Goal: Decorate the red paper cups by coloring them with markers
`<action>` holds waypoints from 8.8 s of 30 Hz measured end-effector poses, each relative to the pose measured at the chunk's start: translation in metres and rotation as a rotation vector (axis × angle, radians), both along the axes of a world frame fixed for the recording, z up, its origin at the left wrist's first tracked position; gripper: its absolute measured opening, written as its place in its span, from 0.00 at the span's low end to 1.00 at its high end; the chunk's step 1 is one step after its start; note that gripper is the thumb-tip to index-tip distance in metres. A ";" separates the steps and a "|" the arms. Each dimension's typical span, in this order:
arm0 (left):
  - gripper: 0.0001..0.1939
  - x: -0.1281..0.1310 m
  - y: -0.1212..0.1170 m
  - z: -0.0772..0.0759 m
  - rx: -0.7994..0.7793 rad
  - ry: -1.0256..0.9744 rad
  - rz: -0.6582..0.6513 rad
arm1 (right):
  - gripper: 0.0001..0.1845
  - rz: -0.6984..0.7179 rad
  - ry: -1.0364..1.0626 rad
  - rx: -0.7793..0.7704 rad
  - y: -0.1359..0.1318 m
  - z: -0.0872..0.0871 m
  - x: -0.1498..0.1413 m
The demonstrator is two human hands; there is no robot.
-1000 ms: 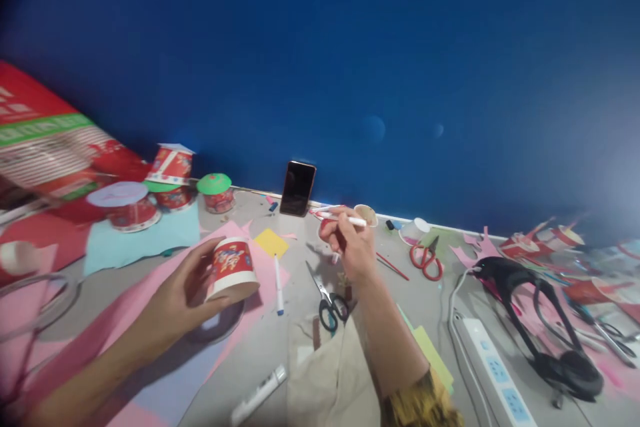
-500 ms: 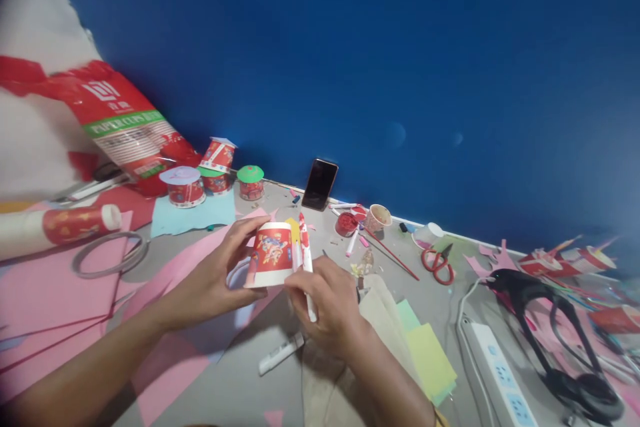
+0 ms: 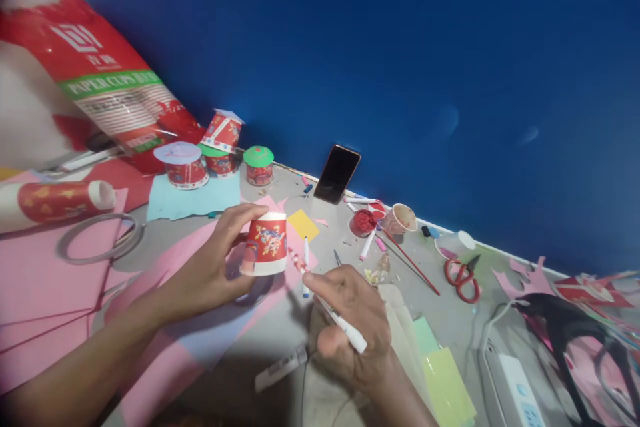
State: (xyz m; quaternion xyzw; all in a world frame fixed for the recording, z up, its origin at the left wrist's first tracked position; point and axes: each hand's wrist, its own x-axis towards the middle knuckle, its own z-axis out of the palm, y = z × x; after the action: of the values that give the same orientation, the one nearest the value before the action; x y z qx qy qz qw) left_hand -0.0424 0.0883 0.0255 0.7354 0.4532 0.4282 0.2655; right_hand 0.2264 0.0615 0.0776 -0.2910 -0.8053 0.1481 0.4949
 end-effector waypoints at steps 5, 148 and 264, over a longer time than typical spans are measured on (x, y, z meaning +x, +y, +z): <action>0.42 0.004 0.000 -0.005 0.081 0.042 -0.002 | 0.10 -0.018 -0.005 -0.059 -0.002 0.003 -0.009; 0.45 0.010 -0.009 0.011 0.169 0.078 -0.128 | 0.08 0.014 -0.097 0.022 -0.011 0.016 -0.021; 0.45 0.011 -0.012 0.009 0.080 -0.055 -0.136 | 0.08 -0.095 -0.057 0.057 -0.014 0.022 -0.012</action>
State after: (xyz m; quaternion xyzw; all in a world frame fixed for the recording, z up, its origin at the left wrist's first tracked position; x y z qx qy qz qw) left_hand -0.0317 0.0760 0.0342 0.7624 0.3770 0.4471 0.2768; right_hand 0.2140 0.0474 0.1000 -0.3188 -0.8083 0.0930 0.4863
